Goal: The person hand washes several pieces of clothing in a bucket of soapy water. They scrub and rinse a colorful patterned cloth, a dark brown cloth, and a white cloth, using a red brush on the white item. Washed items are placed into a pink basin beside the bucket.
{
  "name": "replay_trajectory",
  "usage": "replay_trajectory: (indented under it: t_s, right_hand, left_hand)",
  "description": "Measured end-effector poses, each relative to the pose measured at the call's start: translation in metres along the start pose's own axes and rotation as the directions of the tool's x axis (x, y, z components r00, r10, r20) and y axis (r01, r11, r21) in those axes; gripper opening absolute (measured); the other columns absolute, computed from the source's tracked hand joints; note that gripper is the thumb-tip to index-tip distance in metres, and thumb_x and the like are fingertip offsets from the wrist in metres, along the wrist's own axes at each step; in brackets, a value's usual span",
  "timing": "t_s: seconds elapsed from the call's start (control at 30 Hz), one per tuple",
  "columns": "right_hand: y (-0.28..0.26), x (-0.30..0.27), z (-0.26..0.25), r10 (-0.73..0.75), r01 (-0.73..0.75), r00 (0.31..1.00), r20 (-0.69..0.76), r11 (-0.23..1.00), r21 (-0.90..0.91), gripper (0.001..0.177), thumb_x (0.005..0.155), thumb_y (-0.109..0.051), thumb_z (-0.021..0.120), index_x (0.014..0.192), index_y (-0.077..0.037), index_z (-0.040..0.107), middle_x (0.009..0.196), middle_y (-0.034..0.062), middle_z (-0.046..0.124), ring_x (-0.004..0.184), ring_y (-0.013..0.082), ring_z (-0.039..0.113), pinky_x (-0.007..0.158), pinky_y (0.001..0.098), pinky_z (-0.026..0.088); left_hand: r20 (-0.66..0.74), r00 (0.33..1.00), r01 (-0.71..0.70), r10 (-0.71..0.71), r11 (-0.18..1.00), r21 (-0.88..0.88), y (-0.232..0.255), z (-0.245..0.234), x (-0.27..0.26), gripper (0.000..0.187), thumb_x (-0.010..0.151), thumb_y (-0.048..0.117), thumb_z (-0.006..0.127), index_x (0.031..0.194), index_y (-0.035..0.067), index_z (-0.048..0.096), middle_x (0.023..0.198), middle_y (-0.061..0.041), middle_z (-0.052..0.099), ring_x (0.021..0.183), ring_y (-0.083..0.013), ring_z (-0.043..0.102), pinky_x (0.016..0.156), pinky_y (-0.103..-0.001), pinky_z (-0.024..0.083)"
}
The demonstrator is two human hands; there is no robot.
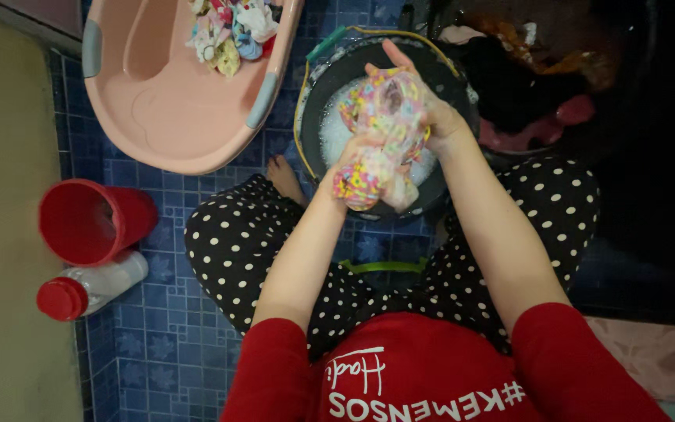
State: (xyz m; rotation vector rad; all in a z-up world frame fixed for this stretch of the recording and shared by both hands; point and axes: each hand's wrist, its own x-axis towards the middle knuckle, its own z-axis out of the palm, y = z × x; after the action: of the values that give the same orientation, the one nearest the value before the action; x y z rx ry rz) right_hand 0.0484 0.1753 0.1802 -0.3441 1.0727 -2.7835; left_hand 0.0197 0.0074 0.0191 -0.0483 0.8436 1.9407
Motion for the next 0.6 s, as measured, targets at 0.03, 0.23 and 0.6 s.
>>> replay_trajectory:
  t_s: [0.03, 0.23, 0.6]
  right_hand:
    - [0.000, -0.001, -0.005, 0.018, -0.020, 0.999, -0.029, 0.996, -0.089, 0.110, 0.063, -0.024, 0.097, 0.157, -0.013, 0.042, 0.147, 0.0104, 0.057, 0.139, 0.0225, 0.056, 0.124, 0.0374, 0.044]
    - [-0.006, -0.001, -0.024, 0.008, -0.117, 0.972, -0.234, 0.883, -0.455, 0.050, 0.072, -0.009, 0.087, 0.117, -0.006, 0.064, 0.109, 0.0053, 0.070, 0.103, 0.0179, 0.069, 0.097, 0.0345, 0.057]
    - [0.014, -0.007, -0.023, -0.044, -0.180, 0.859, -0.511, 0.907, -0.380, 0.030, 0.074, -0.009, 0.088, 0.096, -0.011, 0.067, 0.091, 0.0022, 0.070, 0.082, 0.0145, 0.072, 0.077, 0.0313, 0.061]
  left_hand:
    - [0.012, 1.000, 0.020, -0.020, 1.000, -0.023, -0.003, 0.002, -0.004, 0.045, 0.087, 0.025, 0.074, 0.122, -0.001, 0.066, 0.105, -0.016, 0.074, 0.092, -0.0283, 0.073, 0.080, -0.042, 0.060]
    - [0.133, 0.981, 0.149, -0.139, 0.986, -0.071, -0.014, -0.006, -0.006, 0.047, 0.090, 0.029, 0.073, 0.125, 0.000, 0.063, 0.102, -0.019, 0.073, 0.086, -0.0329, 0.073, 0.074, -0.047, 0.061]
    - [0.133, 0.970, -0.245, 0.206, 0.784, 0.571, 0.026, 0.082, -0.047, 0.044, 0.081, 0.017, 0.087, 0.117, 0.000, 0.070, 0.110, -0.009, 0.074, 0.098, -0.0193, 0.071, 0.088, -0.034, 0.059]
